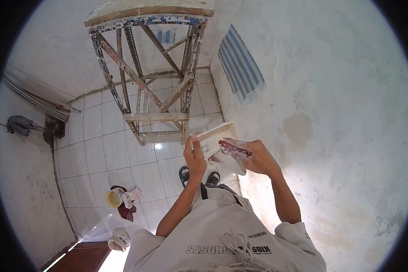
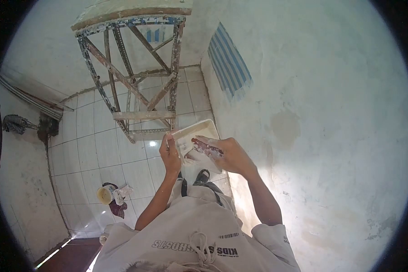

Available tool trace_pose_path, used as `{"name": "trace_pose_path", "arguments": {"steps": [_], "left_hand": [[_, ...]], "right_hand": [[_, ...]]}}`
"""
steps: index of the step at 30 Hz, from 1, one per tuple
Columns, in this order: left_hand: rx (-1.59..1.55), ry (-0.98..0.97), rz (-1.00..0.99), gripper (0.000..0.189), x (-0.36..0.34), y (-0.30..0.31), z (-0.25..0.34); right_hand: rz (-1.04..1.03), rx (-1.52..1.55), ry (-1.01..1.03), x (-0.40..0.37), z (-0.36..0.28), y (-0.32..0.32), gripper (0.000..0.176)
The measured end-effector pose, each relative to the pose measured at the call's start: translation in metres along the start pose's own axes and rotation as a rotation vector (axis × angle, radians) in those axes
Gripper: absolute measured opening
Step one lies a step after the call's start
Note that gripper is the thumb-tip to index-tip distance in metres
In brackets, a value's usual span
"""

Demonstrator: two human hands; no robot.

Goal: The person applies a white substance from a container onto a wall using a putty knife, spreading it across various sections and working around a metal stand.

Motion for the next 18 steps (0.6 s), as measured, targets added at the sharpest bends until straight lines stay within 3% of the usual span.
{"name": "trace_pose_path", "arguments": {"steps": [5, 7, 10, 13, 17, 18], "left_hand": [[0.001, 0.064, -0.114, 0.041, 0.0, -0.004, 0.002], [0.015, 0.014, -0.122, 0.042, 0.002, -0.007, 0.004], [-0.003, 0.017, -0.154, 0.042, 0.002, -0.009, 0.005], [-0.048, 0.109, -0.159, 0.043, 0.004, -0.007, -0.01], [-0.082, 0.084, -0.13, 0.044, 0.008, -0.003, -0.018], [-0.065, 0.1, -0.137, 0.043, 0.009, -0.001, -0.02]], "right_hand": [[0.006, -0.148, 0.09, 0.001, 0.001, 0.009, 0.039], [-0.099, -0.174, 0.229, 0.0, -0.019, -0.005, 0.047], [-0.211, -0.233, 0.259, -0.005, -0.021, -0.026, 0.049], [-0.201, -0.169, 0.35, -0.009, -0.017, -0.029, 0.048], [-0.198, -0.152, 0.335, -0.009, -0.016, -0.025, 0.049], [-0.202, -0.142, 0.294, -0.006, -0.016, -0.02, 0.04]]}}
Point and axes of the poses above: each hand's wrist, its own x-axis towards the middle knuckle, its own y-axis out of the back of the hand, z = x × y, the point moved 10 cm from there along x, towards the middle knuckle, and after that the axes turned 12 degrees about x, right-handed, at the moved point
